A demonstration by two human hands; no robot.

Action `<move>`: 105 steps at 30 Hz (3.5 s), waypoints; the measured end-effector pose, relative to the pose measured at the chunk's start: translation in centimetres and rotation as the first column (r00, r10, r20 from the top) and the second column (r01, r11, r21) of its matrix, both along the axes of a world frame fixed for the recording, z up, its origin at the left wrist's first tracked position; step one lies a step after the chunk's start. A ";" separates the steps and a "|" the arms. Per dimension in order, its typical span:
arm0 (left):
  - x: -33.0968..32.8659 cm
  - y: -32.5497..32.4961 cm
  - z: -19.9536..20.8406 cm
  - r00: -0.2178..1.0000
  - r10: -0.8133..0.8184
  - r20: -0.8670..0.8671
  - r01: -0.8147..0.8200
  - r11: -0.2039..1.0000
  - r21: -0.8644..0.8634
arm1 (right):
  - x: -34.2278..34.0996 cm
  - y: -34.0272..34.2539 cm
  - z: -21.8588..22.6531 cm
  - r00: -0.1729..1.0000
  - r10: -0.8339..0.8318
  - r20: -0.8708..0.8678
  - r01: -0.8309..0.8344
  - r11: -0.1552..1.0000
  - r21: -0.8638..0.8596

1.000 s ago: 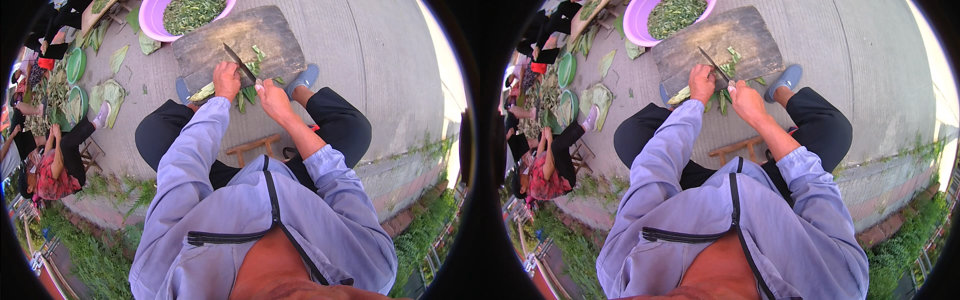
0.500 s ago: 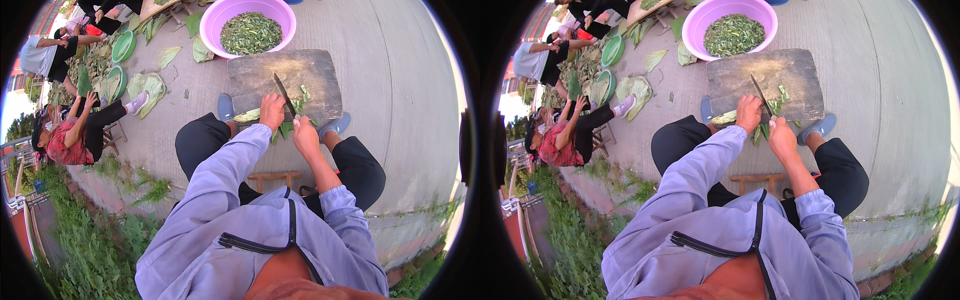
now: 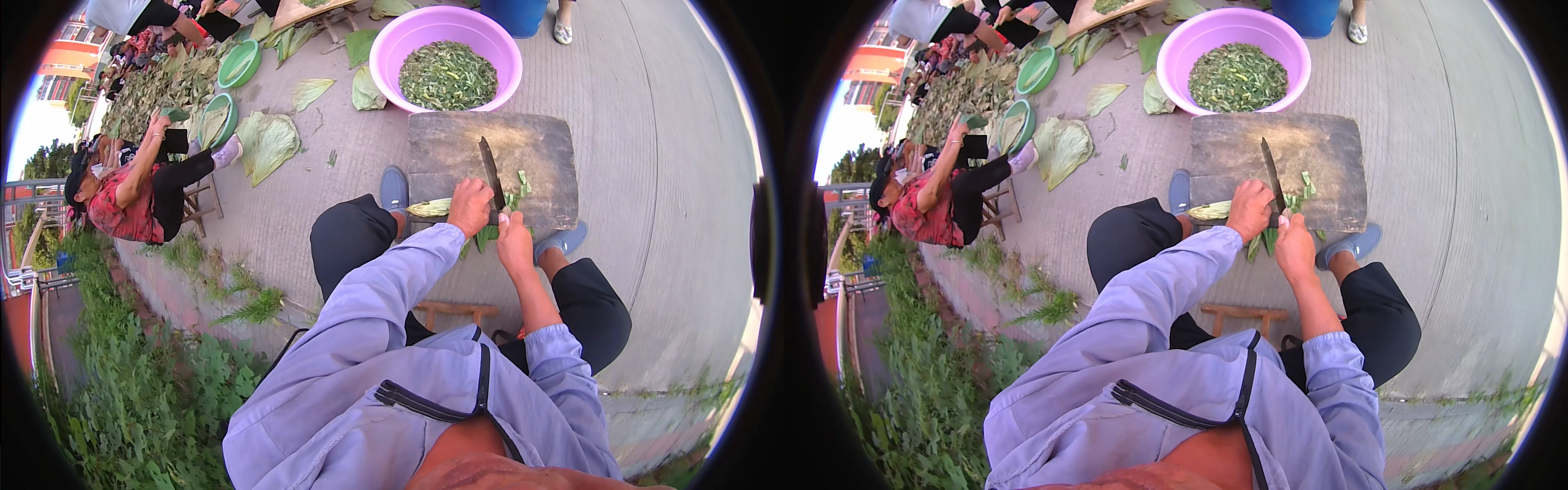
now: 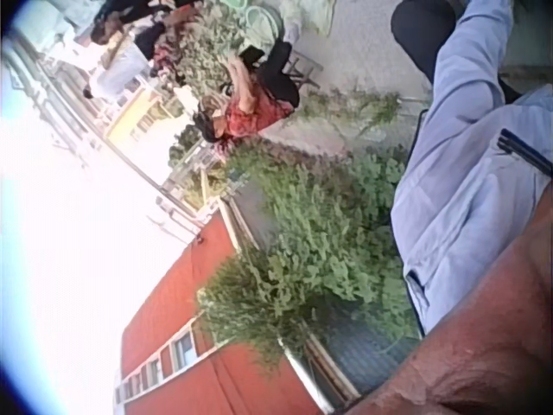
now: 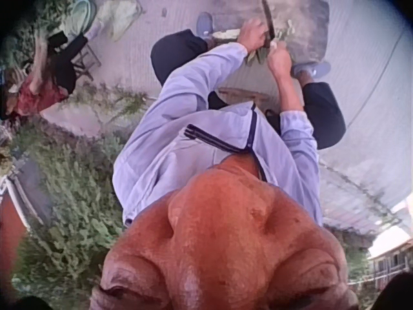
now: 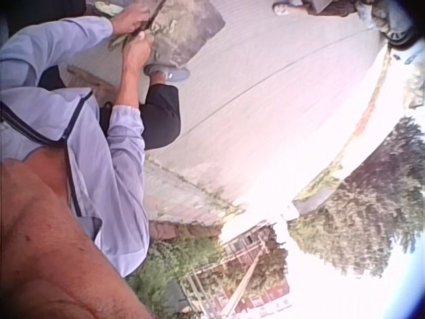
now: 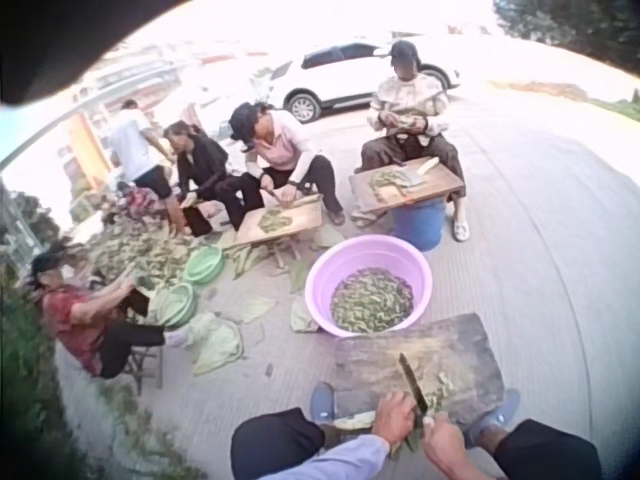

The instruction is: The person sits on a stool and uses a cleaver to chop green stalks into small pieces on a wooden board, with a basin of chopped vegetables nearby.

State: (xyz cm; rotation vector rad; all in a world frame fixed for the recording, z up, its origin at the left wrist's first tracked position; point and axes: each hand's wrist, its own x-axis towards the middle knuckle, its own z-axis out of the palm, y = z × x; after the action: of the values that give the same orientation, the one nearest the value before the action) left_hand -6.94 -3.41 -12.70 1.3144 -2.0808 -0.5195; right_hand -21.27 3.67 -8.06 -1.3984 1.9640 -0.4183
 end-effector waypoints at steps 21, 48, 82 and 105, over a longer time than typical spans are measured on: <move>0.0 -0.5 -1.4 0.999 0.039 -0.036 -0.037 0.998 0.056 | -2.3 2.1 1.7 0.998 0.008 0.055 -0.007 1.000 -0.019; 0.1 -0.7 -1.8 0.999 0.009 -0.048 -0.011 1.000 -0.029 | 0.1 0.5 1.4 0.999 0.033 0.003 -0.033 0.999 0.028; 0.6 -0.3 -1.8 0.999 0.041 -0.012 -0.041 0.999 0.009 | -0.6 2.1 0.1 0.997 -0.031 0.066 0.032 0.999 -0.020; 1.0 -0.4 -2.1 0.999 0.022 -0.030 -0.022 1.000 0.018 | -1.1 2.0 1.7 0.993 0.004 0.119 -0.005 1.000 0.010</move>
State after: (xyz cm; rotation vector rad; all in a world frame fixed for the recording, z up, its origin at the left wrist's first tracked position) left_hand -5.96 -3.79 -14.77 1.3300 -2.0397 -0.5455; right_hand -22.38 5.65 -6.34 -1.3402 1.8639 -0.4771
